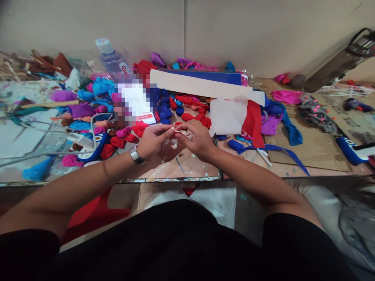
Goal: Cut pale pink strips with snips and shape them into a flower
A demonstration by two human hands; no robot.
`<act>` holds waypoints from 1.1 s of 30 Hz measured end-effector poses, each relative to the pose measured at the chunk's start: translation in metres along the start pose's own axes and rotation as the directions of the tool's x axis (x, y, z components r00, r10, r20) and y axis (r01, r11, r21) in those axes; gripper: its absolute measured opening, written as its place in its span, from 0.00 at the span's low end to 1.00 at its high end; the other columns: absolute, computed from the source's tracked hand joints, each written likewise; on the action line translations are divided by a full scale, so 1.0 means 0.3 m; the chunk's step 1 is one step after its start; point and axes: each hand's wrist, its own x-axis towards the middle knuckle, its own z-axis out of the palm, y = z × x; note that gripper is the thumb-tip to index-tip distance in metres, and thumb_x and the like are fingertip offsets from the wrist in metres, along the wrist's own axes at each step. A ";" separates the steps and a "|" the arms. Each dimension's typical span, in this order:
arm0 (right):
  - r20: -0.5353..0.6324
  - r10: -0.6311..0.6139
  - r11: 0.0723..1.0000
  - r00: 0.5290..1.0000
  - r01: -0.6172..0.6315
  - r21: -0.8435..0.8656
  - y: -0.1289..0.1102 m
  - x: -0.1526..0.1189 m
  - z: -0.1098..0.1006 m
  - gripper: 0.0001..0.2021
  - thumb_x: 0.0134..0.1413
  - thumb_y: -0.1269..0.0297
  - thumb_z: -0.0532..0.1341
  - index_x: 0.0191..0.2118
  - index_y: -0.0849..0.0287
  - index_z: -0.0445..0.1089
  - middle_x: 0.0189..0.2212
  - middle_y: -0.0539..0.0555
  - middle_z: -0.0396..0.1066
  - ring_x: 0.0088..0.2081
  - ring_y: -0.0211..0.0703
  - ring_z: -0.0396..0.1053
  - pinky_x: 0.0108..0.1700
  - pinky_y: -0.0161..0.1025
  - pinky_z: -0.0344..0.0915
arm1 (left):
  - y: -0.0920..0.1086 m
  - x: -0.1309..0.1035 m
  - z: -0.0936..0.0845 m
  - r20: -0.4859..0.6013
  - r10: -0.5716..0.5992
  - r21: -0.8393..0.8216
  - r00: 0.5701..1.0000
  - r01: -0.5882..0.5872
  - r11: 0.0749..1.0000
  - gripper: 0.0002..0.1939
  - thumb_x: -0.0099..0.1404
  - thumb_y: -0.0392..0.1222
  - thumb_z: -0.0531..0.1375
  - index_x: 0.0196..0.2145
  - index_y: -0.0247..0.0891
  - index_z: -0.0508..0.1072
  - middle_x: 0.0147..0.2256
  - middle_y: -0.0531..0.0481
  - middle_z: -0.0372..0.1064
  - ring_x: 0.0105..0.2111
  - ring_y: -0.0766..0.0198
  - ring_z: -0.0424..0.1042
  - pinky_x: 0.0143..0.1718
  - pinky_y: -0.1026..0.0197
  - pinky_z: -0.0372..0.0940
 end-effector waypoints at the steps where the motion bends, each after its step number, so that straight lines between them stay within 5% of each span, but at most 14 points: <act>1: 0.000 -0.011 1.000 1.000 0.011 0.004 0.000 0.002 -0.003 0.10 0.67 0.53 0.66 0.45 0.53 0.77 0.42 0.54 0.82 0.44 0.49 0.77 0.51 0.48 0.68 | -0.004 0.003 -0.002 0.000 -0.018 -0.024 1.000 0.018 1.000 0.21 0.61 0.58 0.74 0.43 0.39 0.87 0.35 0.45 0.83 0.31 0.65 0.76 0.37 0.61 0.72; 7: 0.006 -0.010 0.998 1.000 0.011 -0.055 0.005 0.008 -0.005 0.10 0.68 0.52 0.66 0.41 0.52 0.78 0.38 0.53 0.82 0.40 0.48 0.77 0.48 0.47 0.68 | -0.010 0.011 -0.005 0.012 -0.028 -0.043 1.000 0.028 0.999 0.22 0.59 0.58 0.75 0.42 0.38 0.86 0.35 0.45 0.83 0.31 0.64 0.76 0.37 0.60 0.71; 14: 0.068 0.026 0.996 0.997 -0.020 -0.085 0.015 0.004 0.009 0.10 0.70 0.55 0.61 0.39 0.55 0.73 0.37 0.55 0.78 0.40 0.48 0.73 0.46 0.46 0.65 | 0.006 0.007 -0.001 0.071 0.090 0.041 0.993 -0.093 0.995 0.18 0.61 0.57 0.74 0.39 0.41 0.86 0.36 0.46 0.81 0.36 0.62 0.77 0.42 0.58 0.71; 23: 0.115 -0.017 0.989 0.993 0.033 -0.142 0.027 0.004 0.012 0.12 0.72 0.53 0.59 0.39 0.53 0.71 0.36 0.54 0.77 0.40 0.49 0.71 0.47 0.47 0.61 | -0.006 0.000 0.008 0.004 0.000 -0.099 1.000 0.000 0.995 0.23 0.57 0.55 0.77 0.42 0.37 0.80 0.34 0.47 0.80 0.32 0.65 0.76 0.37 0.62 0.71; 33: 0.088 -0.032 0.991 0.996 0.043 -0.127 0.026 0.004 0.006 0.14 0.72 0.50 0.60 0.41 0.55 0.73 0.36 0.53 0.76 0.40 0.48 0.71 0.47 0.46 0.62 | -0.011 0.006 -0.001 0.012 0.101 0.042 0.995 -0.101 0.994 0.22 0.58 0.55 0.76 0.40 0.36 0.81 0.36 0.46 0.81 0.34 0.64 0.78 0.38 0.62 0.73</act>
